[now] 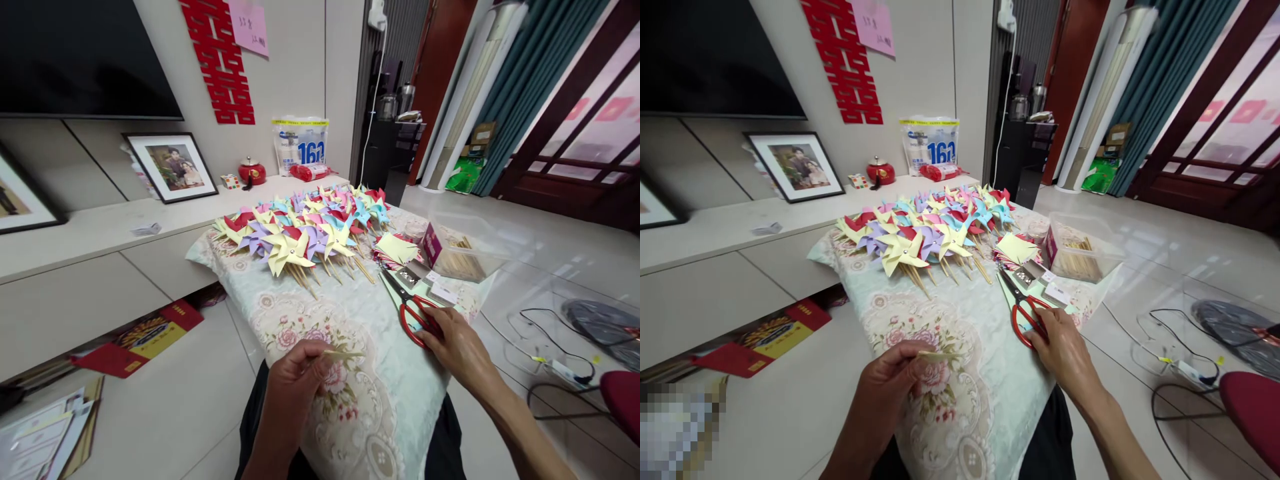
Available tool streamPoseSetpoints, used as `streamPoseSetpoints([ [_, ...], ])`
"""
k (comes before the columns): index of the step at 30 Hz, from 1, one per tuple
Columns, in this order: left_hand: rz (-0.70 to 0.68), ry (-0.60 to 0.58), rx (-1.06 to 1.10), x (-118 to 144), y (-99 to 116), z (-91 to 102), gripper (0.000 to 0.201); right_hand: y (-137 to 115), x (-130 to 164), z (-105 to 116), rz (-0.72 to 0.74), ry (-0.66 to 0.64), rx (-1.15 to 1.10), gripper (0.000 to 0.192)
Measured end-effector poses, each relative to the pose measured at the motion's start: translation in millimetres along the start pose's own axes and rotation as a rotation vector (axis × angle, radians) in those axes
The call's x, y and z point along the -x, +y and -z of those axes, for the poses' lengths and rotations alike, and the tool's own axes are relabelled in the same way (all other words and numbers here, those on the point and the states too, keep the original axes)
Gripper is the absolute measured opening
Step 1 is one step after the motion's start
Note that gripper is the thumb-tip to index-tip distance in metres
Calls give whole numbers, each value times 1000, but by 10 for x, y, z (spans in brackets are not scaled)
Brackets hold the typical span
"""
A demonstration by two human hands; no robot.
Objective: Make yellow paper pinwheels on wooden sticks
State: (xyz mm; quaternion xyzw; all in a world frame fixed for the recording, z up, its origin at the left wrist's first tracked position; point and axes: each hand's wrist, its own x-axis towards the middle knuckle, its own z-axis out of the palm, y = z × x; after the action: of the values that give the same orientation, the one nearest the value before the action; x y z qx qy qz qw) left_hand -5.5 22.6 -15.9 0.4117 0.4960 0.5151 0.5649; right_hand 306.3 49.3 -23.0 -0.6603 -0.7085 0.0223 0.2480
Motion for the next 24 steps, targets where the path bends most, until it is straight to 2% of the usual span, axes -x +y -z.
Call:
streamPoseSetpoints([
  [6, 69, 12, 242, 18, 60, -50, 23, 67, 93, 75, -5, -195, 21, 57],
  [13, -2, -38, 276, 21, 46, -18, 22, 65, 423, 161, 3, -261, 8, 50],
  [16, -38, -76, 278, 20, 10, 35, 17, 40, 541, 247, -51, -260, -46, 44],
  [18, -55, -101, 284, 15, -15, 77, 14, 29, 587, 330, -136, -309, -140, 43],
  [21, -73, -116, 304, -2, -25, 128, 14, 2, 643, 444, -252, -464, -410, 45],
  [24, -98, -120, 326, -21, 0, 159, 15, -72, 745, 468, -285, -591, -683, 44],
])
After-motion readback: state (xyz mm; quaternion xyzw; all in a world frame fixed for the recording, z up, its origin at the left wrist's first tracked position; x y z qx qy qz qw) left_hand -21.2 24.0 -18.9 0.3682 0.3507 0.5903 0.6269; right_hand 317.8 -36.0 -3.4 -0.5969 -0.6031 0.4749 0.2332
